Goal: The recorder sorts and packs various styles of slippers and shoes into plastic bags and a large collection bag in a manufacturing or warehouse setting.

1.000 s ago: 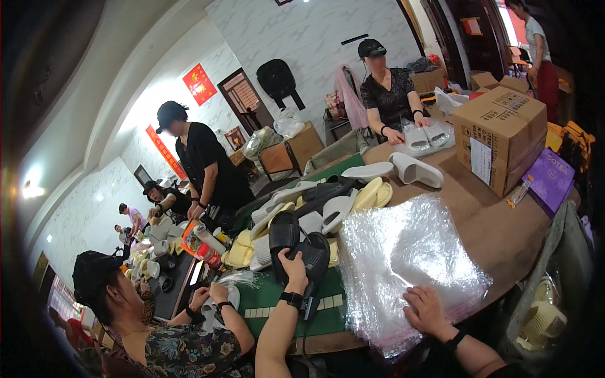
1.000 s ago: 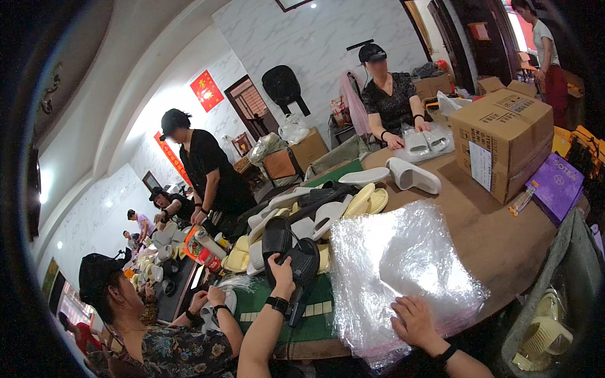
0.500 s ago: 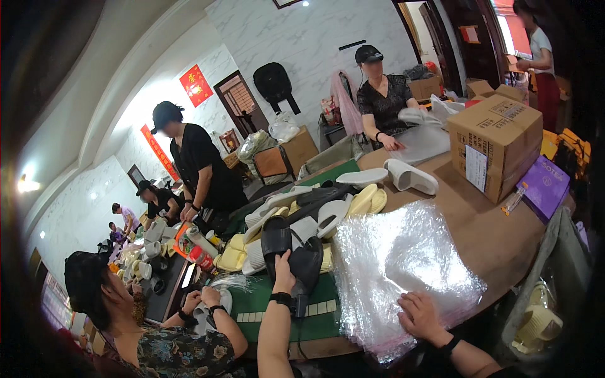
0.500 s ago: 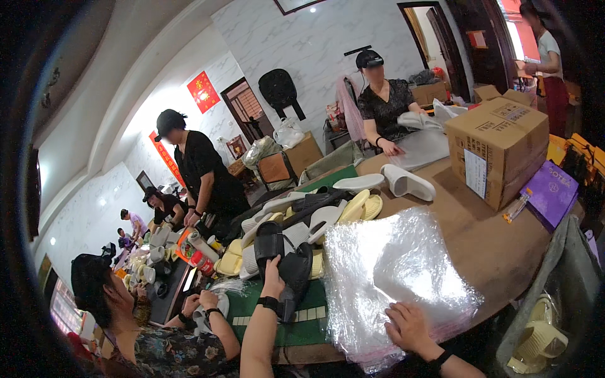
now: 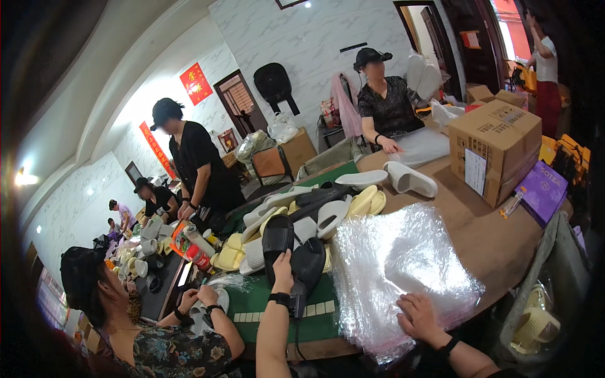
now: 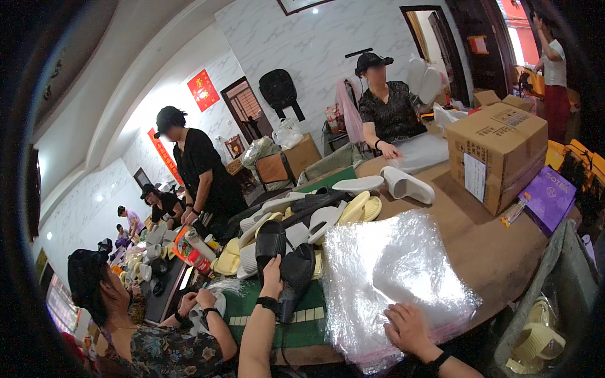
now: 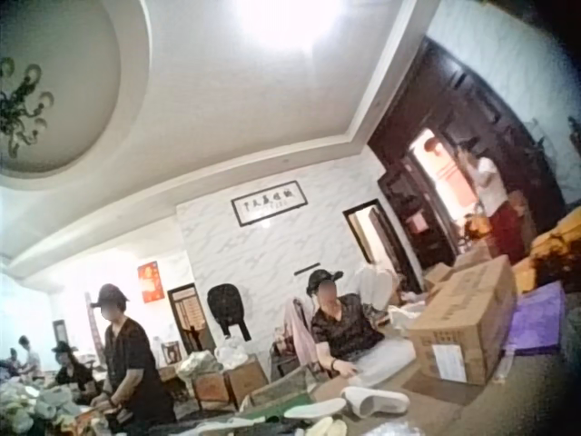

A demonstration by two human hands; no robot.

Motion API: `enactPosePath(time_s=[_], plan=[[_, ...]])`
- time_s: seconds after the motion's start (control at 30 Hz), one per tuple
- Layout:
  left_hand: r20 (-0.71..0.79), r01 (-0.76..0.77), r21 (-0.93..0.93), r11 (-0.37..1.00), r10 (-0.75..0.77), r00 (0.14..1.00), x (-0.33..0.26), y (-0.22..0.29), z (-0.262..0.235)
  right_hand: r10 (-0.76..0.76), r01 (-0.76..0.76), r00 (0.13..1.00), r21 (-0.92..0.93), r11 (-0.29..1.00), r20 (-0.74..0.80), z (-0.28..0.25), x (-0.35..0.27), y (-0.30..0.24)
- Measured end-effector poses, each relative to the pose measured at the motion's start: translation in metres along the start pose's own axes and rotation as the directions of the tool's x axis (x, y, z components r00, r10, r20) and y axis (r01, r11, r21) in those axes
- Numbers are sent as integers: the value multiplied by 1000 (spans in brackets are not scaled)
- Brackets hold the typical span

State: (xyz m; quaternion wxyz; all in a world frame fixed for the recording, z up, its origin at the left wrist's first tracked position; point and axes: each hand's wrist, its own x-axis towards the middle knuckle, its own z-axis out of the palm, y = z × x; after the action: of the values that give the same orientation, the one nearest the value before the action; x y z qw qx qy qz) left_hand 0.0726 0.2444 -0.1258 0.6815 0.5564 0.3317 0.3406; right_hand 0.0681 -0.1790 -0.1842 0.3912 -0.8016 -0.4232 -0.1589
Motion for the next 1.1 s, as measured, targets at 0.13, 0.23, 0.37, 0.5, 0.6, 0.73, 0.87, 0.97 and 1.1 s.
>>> enactPosePath(time_s=[0.13,0.23,0.37,0.5,0.6,0.73,0.87,0.97,1.1], plan=[[54,-130,67,989,127,990,5,-7,-7,-12,12,1000,11,1000,5,-1,0,0],[-171,-208,-249,946,169,971,-17,3,10,-15,15,1000,12,1000,-8,-1,0,1],[-130,-219,-243,945,192,973,-81,40,36,-13,13,1000,23,1000,-4,-3,1,-2],[-29,-220,-332,917,224,974,-172,95,70,-21,20,1000,11,1000,13,0,-1,0],[569,298,-541,786,82,818,-218,111,92,-15,15,1000,-10,1000,0,-3,-2,4],[689,415,-542,730,104,717,-281,112,123,26,-33,998,147,989,51,-9,0,0],[768,655,-346,672,-198,609,-298,95,154,54,-66,995,146,987,85,-3,2,3],[757,661,-436,611,-148,637,-292,68,179,72,-84,994,140,987,88,-2,0,3],[747,660,-436,612,-163,644,-271,37,202,92,-107,991,151,983,102,2,-2,4]])
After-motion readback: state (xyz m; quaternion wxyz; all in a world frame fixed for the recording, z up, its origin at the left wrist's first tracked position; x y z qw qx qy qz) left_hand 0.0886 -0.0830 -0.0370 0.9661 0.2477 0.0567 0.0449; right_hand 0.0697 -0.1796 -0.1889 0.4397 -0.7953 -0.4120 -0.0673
